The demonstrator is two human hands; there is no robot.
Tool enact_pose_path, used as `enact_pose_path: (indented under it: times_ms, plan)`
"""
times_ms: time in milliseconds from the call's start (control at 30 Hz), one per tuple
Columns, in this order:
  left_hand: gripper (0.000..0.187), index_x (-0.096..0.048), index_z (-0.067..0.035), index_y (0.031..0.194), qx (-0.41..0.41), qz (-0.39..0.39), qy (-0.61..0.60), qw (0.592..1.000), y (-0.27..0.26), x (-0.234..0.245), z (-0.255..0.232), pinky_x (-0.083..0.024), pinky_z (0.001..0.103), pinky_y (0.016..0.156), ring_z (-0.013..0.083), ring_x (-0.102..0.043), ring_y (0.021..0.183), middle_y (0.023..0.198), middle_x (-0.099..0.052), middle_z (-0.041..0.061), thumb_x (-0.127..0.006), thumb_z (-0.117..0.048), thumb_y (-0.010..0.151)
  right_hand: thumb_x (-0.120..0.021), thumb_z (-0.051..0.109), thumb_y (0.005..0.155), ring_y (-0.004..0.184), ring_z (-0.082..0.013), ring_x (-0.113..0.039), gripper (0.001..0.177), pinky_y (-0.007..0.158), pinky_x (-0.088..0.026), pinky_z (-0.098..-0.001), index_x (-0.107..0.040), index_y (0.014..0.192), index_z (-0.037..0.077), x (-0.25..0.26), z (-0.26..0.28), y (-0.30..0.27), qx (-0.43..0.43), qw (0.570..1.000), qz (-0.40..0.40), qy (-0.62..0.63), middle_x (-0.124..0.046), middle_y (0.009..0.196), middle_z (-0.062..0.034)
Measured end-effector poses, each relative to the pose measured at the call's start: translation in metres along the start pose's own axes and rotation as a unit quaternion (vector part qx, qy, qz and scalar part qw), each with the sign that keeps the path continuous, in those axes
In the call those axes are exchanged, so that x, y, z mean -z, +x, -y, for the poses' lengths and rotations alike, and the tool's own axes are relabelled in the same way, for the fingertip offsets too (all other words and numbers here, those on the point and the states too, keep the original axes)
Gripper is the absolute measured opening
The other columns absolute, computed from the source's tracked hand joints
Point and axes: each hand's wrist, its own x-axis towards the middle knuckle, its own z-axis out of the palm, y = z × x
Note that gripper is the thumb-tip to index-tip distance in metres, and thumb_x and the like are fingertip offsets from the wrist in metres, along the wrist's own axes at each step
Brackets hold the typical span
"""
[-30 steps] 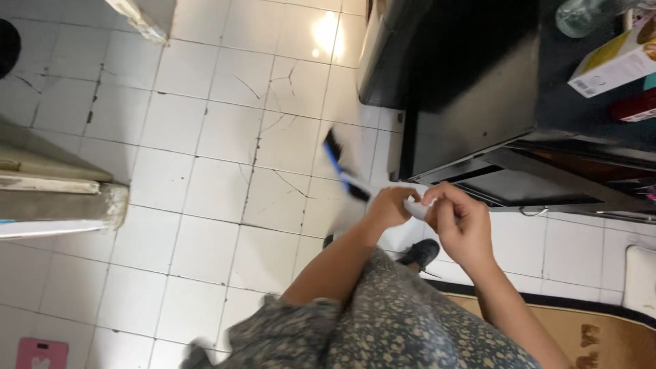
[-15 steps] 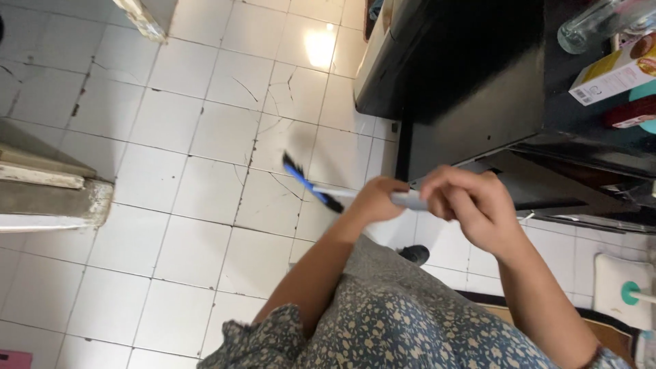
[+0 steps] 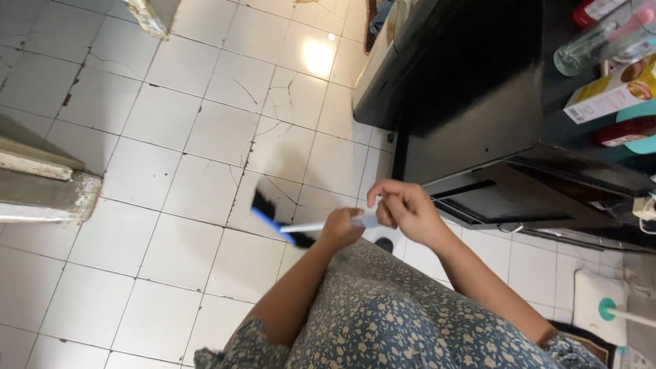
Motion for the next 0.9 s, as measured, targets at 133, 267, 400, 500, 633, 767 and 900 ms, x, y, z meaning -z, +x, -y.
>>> enact_pose_path:
  times_ms: [133,267,400,500,633,767,900]
  plan:
    - [0.024,-0.079,-0.007,0.098,0.089,0.040,0.030,0.995,-0.023,0.027,-0.038,-0.056,0.043,0.083,0.0362,-0.073,0.087,0.090,-0.076,0.020,-0.068,-0.023,0.086,-0.034,-0.002,0.103,0.048,-0.0073,-0.041,0.032,0.047,-0.035,-0.0253,-0.064,0.096,0.002,0.000,-0.002,-0.007,-0.013,0.998,0.055,0.039,-0.048,0.055,0.0010]
    - [0.032,-0.073,-0.002,0.110,0.057,0.001,-0.008,0.998,0.004,0.024,-0.054,-0.057,0.041,0.083,0.0342,-0.074,0.085,0.095,-0.074,0.021,-0.073,-0.019,0.083,-0.041,-0.003,0.098,0.049,-0.0070,-0.046,0.029,0.045,-0.038,-0.0246,-0.069,0.099,0.003,0.030,0.028,0.005,0.072,0.989,0.125,-0.026,-0.054,0.059,0.0008]
    - [0.037,-0.071,-0.003,0.118,0.086,0.008,-0.054,0.995,0.027,0.060,-0.117,-0.059,0.039,0.081,0.0327,-0.076,0.082,0.095,-0.075,0.022,-0.072,-0.018,0.084,-0.050,-0.002,0.098,0.046,-0.0077,-0.044,0.024,0.044,-0.036,-0.0244,-0.072,0.094,0.006,0.049,0.063,0.026,0.116,0.980,0.144,-0.081,-0.053,0.054,0.0017]
    - [0.047,-0.073,-0.002,0.117,0.010,-0.097,-0.061,0.993,0.050,0.027,-0.042,-0.057,0.040,0.087,0.0348,-0.074,0.095,0.106,-0.074,0.023,-0.073,-0.005,0.070,-0.049,-0.003,0.092,0.044,-0.0060,-0.047,0.026,0.043,-0.040,-0.0232,-0.071,0.100,0.007,0.042,0.029,0.055,0.149,0.967,0.170,-0.115,-0.054,0.053,0.0030]
    - [0.034,-0.076,-0.004,0.105,0.102,-0.091,-0.010,0.991,0.056,0.031,-0.011,-0.057,0.041,0.083,0.0346,-0.074,0.092,0.095,-0.077,0.021,-0.076,-0.008,0.071,-0.051,-0.001,0.097,0.044,-0.0060,-0.041,0.023,0.043,-0.034,-0.0233,-0.072,0.097,0.007,0.034,0.001,0.089,0.159,0.952,0.254,-0.059,-0.048,0.053,0.0020]
    - [0.030,-0.075,-0.008,0.102,0.137,-0.098,-0.024,0.985,0.103,0.040,-0.038,-0.057,0.042,0.079,0.0323,-0.075,0.087,0.092,-0.075,0.017,-0.073,-0.009,0.073,-0.052,-0.003,0.097,0.047,-0.0048,-0.041,0.019,0.046,-0.032,-0.0232,-0.069,0.094,0.004,0.070,0.031,0.122,0.115,0.966,0.220,-0.067,-0.048,0.054,0.0020]
    - [0.028,-0.076,-0.010,0.103,0.024,-0.159,0.020,0.987,0.189,0.052,-0.070,-0.058,0.041,0.078,0.0344,-0.074,0.084,0.088,-0.075,0.019,-0.075,-0.013,0.076,-0.060,-0.006,0.087,0.058,-0.0041,-0.053,0.015,0.049,-0.040,-0.0222,-0.069,0.094,0.004,0.137,0.072,0.169,0.213,0.951,0.190,-0.120,-0.062,0.073,0.0026]
